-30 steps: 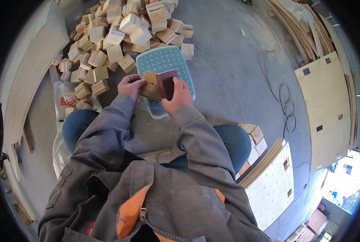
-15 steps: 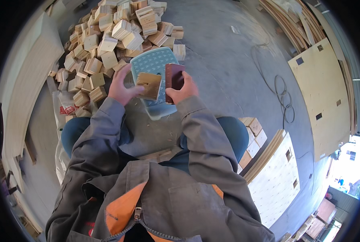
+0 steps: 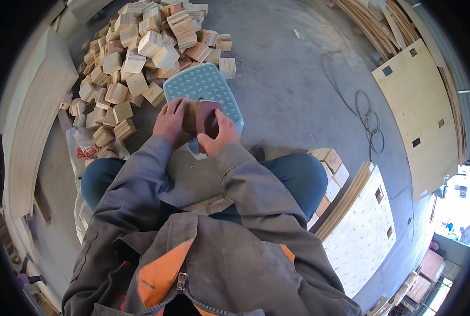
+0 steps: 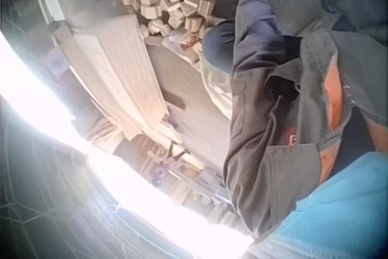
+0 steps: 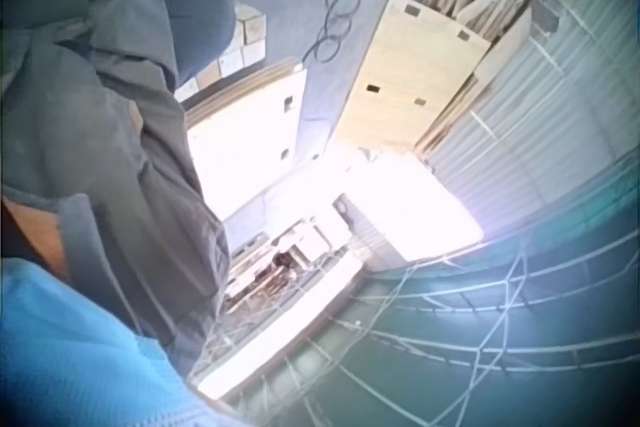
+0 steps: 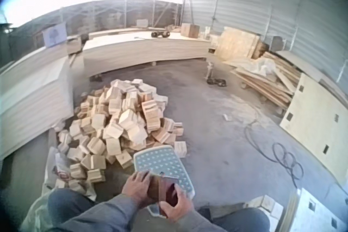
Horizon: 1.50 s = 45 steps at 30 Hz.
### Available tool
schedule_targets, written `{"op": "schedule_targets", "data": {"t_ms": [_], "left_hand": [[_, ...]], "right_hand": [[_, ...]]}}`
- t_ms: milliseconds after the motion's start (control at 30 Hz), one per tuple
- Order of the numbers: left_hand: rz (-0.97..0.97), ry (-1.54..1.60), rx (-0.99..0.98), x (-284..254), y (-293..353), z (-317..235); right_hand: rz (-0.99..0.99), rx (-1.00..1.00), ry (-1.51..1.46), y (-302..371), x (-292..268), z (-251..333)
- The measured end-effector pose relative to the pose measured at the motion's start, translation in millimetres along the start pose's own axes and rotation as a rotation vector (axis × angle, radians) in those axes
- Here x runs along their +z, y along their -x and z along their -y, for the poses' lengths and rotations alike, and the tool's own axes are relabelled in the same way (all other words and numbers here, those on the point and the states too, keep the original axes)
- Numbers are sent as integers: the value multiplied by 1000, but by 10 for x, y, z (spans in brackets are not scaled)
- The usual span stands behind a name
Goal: The person sits on the floor and sands small wooden blocks using a sanding block. They pick up each block, sand its edges and faces, then place it into a nearby stack. The process is repeated for multiple blocks.
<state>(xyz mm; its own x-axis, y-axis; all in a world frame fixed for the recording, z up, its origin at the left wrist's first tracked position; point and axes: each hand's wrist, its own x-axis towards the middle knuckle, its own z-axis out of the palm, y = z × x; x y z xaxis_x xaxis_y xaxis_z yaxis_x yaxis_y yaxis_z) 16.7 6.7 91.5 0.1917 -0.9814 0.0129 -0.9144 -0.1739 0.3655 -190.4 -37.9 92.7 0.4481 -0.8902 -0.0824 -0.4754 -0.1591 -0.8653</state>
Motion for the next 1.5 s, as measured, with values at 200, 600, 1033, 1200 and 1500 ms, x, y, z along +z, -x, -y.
{"op": "schedule_targets", "data": {"t_ms": [200,600,1033,1200,1500], "left_hand": [[-6,121,-19,-130,169,-58],[-93,282,2,-50,171,74],[-141,359,-5,22,134,71],[-134,366,10,5,148,60],[-113,375,-47,-28,124,61]], "right_hand": [[-29,-156,113,180,75,-2],[-41,-194,331,-593,251,127],[46,-358,324,302,-99,11],[18,-308,246,271,-83,-28],[41,-79,52,-1092,140,223]]}}
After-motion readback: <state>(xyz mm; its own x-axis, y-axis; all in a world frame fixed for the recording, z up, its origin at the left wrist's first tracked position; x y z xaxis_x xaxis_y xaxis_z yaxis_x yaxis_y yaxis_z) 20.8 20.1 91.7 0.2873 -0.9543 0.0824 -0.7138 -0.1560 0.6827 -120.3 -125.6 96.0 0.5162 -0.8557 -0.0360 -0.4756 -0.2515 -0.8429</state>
